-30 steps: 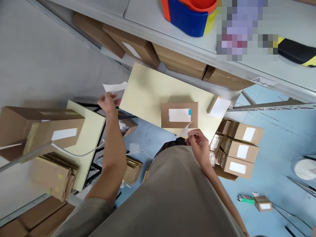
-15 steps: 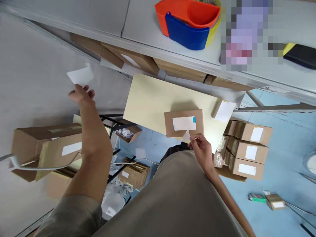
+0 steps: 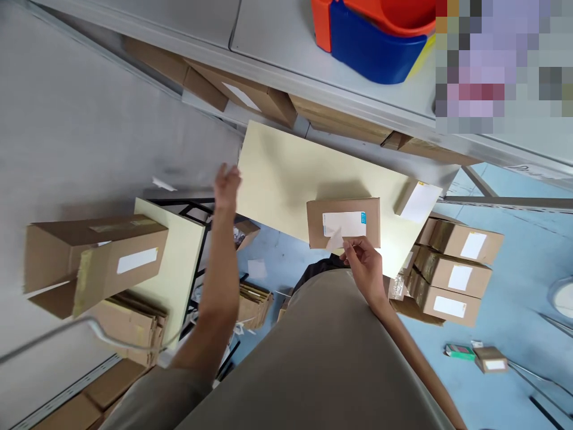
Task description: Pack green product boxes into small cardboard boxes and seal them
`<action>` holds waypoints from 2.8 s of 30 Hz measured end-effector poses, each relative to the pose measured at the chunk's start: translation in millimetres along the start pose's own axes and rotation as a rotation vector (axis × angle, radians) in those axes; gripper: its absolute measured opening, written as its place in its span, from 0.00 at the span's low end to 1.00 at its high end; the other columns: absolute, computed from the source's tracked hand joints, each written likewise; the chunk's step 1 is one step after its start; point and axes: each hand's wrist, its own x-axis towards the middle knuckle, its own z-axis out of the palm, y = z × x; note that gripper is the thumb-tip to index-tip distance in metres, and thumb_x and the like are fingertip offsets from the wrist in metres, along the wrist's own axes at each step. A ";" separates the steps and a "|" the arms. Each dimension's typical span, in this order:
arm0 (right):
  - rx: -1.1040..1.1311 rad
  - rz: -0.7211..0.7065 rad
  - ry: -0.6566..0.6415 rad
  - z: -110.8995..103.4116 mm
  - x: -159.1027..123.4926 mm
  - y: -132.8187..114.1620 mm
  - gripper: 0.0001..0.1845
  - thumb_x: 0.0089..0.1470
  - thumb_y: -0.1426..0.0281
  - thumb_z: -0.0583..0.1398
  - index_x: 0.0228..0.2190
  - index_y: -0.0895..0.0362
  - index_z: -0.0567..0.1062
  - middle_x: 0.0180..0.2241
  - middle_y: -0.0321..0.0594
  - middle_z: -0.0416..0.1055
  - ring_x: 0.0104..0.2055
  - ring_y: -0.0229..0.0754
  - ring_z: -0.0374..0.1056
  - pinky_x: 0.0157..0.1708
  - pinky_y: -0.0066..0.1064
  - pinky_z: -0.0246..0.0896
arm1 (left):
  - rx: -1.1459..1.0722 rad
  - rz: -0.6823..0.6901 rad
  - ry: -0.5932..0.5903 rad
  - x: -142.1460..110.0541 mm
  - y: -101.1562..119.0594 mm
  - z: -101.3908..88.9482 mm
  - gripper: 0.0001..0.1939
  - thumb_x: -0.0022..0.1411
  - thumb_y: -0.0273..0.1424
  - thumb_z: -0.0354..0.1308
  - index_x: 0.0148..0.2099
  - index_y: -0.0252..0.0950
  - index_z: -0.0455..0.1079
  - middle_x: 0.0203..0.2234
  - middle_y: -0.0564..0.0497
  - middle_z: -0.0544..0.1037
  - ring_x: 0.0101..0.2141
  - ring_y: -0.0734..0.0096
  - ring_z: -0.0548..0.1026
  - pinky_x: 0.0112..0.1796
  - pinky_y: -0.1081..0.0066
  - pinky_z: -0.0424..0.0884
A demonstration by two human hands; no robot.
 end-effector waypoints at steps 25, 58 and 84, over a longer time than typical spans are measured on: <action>-0.438 -0.503 -0.084 -6.9 -31.2 15.9 0.13 0.71 0.56 0.65 0.45 0.50 0.86 0.45 0.41 0.81 0.30 0.36 0.75 0.33 0.32 0.77 | -0.220 -0.309 -0.146 -294.0 -9.5 75.7 0.22 0.46 0.47 0.80 0.33 0.38 0.77 0.27 0.53 0.82 0.29 0.71 0.80 0.33 0.72 0.80; -0.649 -0.579 -0.237 -9.7 -62.8 48.9 0.11 0.73 0.63 0.62 0.39 0.49 0.84 0.42 0.38 0.82 0.30 0.35 0.75 0.32 0.28 0.67 | -0.170 -0.321 -0.133 -303.9 -79.4 67.7 0.21 0.52 0.48 0.74 0.34 0.39 0.72 0.28 0.53 0.75 0.33 0.70 0.76 0.38 0.69 0.74; -0.714 -0.110 0.196 -31.9 91.5 78.7 0.16 0.75 0.59 0.55 0.38 0.54 0.75 0.46 0.49 0.77 0.43 0.51 0.73 0.46 0.40 0.69 | 0.420 0.028 -0.141 -224.3 -80.9 139.4 0.05 0.69 0.35 0.61 0.39 0.40 0.73 0.36 0.45 0.80 0.43 0.54 0.79 0.53 0.59 0.71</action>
